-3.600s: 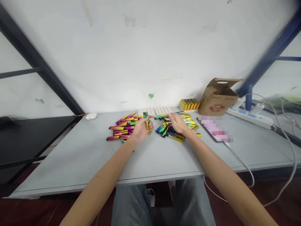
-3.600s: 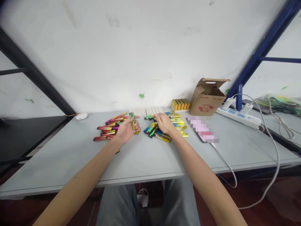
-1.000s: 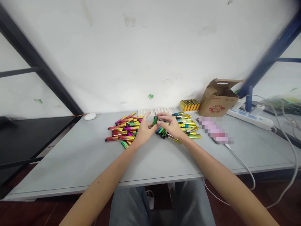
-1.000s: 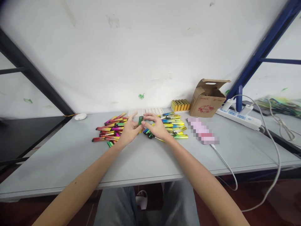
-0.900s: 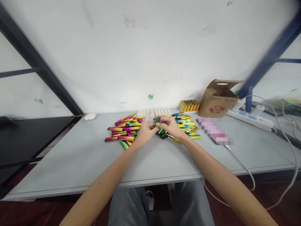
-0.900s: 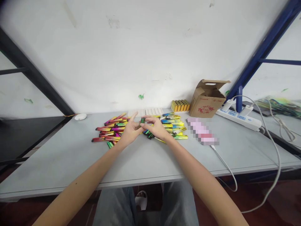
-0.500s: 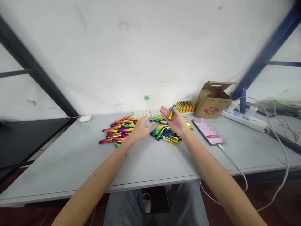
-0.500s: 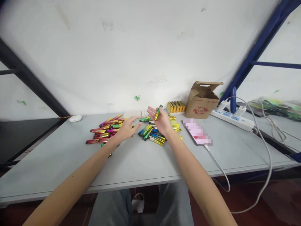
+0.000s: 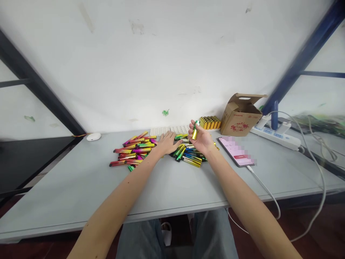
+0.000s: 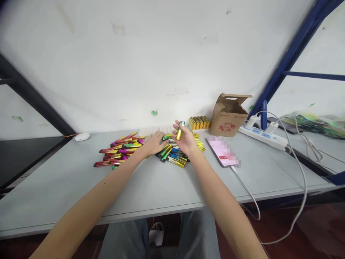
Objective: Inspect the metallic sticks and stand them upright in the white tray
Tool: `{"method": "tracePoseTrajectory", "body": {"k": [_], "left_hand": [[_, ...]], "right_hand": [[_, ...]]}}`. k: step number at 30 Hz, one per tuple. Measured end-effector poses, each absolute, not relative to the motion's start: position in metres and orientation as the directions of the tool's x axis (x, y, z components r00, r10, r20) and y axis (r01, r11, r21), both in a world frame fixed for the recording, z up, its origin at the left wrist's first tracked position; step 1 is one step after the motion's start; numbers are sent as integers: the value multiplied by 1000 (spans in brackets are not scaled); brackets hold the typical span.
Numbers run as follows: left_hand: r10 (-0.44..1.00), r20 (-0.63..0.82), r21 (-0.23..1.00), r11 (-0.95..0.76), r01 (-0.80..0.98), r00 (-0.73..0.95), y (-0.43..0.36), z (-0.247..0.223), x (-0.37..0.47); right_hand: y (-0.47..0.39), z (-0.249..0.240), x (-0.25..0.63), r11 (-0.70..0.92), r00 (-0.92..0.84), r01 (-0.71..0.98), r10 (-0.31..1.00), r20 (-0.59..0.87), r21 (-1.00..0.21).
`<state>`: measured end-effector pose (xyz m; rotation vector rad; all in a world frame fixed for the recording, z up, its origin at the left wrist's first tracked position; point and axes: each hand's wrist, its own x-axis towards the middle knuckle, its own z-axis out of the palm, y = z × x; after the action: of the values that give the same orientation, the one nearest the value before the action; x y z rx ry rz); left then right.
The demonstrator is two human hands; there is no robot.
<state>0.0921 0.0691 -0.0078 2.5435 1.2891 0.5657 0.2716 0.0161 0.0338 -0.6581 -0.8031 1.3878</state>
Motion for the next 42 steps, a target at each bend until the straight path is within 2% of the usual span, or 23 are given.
{"method": "tracePoseTrajectory", "body": {"k": [8,13,17,20,24,27,32,36,39,42], "left_hand": [[776,305,169,-615,770,553,62,-5,90],[799,294,140,-579,804,524,60,-4,90],[823,312,120,-529,840,474,70,0,88],[844,246,122,-515,848,477,84,5,87],[848,85,116,-530,840,523,105,9,89],[839,66,115,-545,831,541,115,9,90],[844,129,87,-532,842,520,112,20,94],[847,291,53,-479,876,445,94,38,90],[856,358,119,-437,891,372,76,45,72],[847,413,290,-470,833,335,54,42,46]], "right_hand": [[8,43,269,-27,-13,-748,1000,-27,-663],[10,41,271,-27,-16,-781,1000,-24,-624],[12,39,271,-26,6,-769,999,-48,-639],[12,40,271,-17,15,-756,999,-44,-654],[11,42,271,-4,26,-750,999,-36,-661],[10,43,271,1,24,-753,999,-26,-658],[9,42,270,-10,21,-734,999,-37,-679],[11,39,270,-14,31,-703,998,-49,-711],[13,36,270,5,43,-668,999,-32,-745],[14,33,267,81,102,-546,994,29,-834]]}}
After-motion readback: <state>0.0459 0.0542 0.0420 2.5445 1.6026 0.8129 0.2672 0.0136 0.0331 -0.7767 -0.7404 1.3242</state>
